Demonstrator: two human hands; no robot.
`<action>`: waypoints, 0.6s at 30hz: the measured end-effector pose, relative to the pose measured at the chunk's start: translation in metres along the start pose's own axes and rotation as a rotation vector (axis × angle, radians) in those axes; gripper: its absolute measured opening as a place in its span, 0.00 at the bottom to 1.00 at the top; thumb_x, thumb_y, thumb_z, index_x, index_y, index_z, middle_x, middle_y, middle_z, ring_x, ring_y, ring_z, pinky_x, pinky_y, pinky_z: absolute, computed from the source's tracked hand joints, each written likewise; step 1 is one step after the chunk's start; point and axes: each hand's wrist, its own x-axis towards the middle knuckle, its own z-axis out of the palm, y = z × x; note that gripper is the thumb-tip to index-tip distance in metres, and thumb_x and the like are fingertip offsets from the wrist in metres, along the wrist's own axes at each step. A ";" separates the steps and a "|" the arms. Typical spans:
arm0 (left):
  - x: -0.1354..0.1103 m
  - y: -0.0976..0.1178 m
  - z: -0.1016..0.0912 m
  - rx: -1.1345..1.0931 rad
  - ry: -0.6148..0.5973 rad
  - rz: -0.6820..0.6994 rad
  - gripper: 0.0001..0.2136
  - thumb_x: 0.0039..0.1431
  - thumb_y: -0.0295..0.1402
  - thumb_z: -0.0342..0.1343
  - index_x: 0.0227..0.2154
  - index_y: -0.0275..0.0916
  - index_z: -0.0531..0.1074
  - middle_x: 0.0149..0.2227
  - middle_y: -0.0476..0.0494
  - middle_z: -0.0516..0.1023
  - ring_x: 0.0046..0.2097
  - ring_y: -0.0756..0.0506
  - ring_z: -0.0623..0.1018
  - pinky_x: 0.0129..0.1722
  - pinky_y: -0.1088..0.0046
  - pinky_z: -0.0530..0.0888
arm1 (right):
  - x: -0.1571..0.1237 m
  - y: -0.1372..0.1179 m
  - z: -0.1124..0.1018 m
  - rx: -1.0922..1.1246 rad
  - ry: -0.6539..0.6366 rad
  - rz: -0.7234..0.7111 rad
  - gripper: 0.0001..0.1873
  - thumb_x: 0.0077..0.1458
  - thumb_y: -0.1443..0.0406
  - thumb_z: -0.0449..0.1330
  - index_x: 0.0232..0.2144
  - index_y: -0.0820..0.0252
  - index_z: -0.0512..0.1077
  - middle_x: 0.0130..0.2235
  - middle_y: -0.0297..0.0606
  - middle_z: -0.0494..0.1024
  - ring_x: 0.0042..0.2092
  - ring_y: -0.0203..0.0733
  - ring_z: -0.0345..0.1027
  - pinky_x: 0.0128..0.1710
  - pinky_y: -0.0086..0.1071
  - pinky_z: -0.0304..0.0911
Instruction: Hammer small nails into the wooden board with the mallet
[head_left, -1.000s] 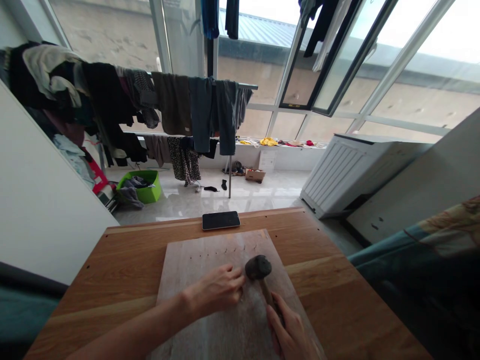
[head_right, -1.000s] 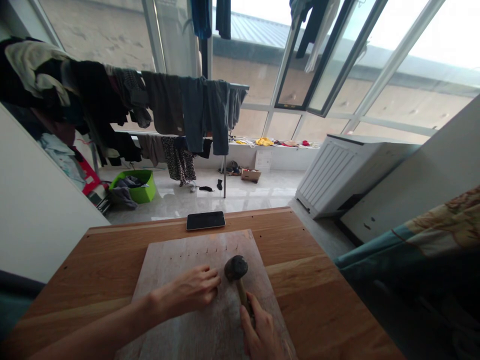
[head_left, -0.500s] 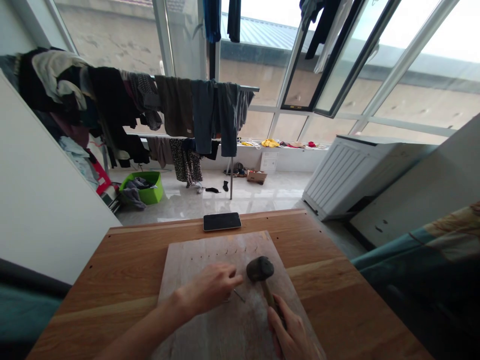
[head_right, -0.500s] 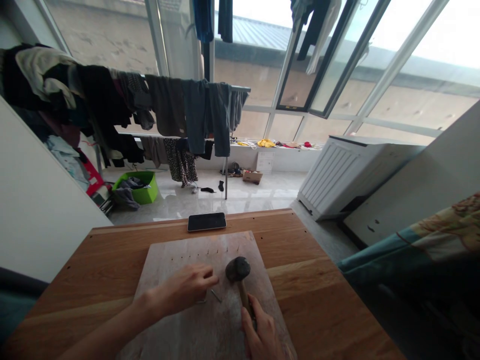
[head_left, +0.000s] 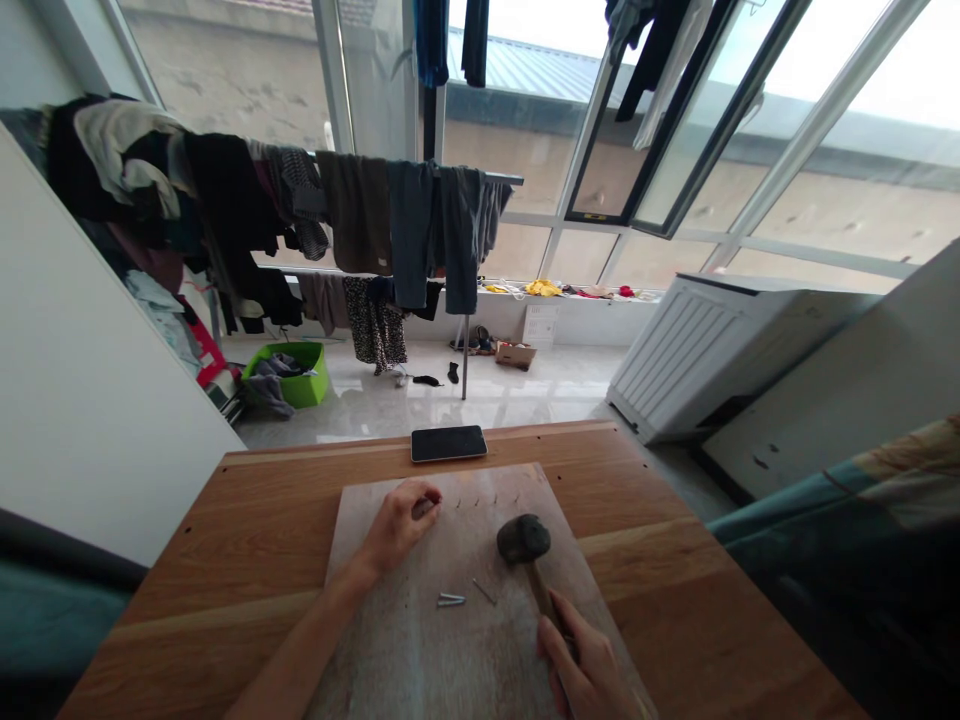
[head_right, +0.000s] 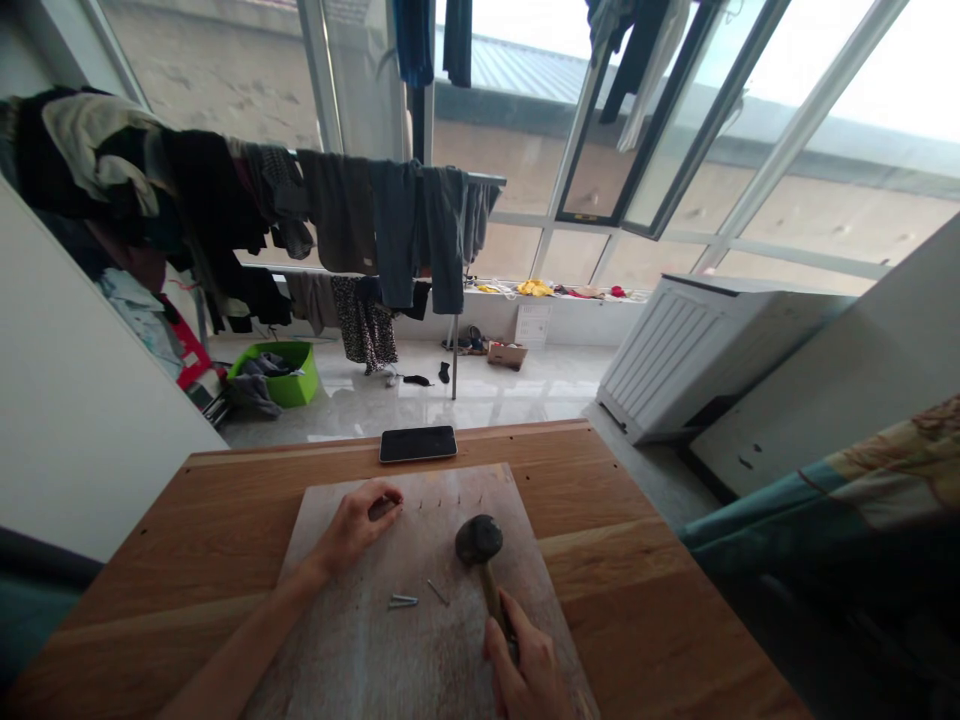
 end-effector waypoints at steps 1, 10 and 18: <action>0.000 0.001 0.000 -0.001 -0.004 0.002 0.04 0.58 0.31 0.56 0.34 0.39 0.74 0.37 0.45 0.78 0.40 0.46 0.78 0.41 0.73 0.76 | 0.001 -0.001 0.000 0.014 0.000 -0.010 0.38 0.57 0.42 0.49 0.55 0.66 0.72 0.20 0.30 0.71 0.17 0.38 0.62 0.19 0.29 0.61; 0.001 0.009 -0.002 0.063 -0.016 0.043 0.07 0.55 0.24 0.56 0.36 0.39 0.75 0.36 0.45 0.77 0.40 0.46 0.78 0.44 0.68 0.75 | 0.014 -0.044 0.015 0.193 -0.126 -0.147 0.28 0.60 0.49 0.51 0.51 0.64 0.70 0.26 0.32 0.72 0.14 0.28 0.56 0.12 0.24 0.52; 0.001 0.000 0.004 -0.009 0.015 0.049 0.17 0.52 0.20 0.55 0.44 0.40 0.74 0.41 0.45 0.79 0.42 0.46 0.79 0.46 0.68 0.75 | 0.033 -0.083 0.040 0.170 -0.279 -0.271 0.24 0.62 0.51 0.51 0.51 0.62 0.71 0.29 0.32 0.72 0.19 0.29 0.60 0.16 0.22 0.58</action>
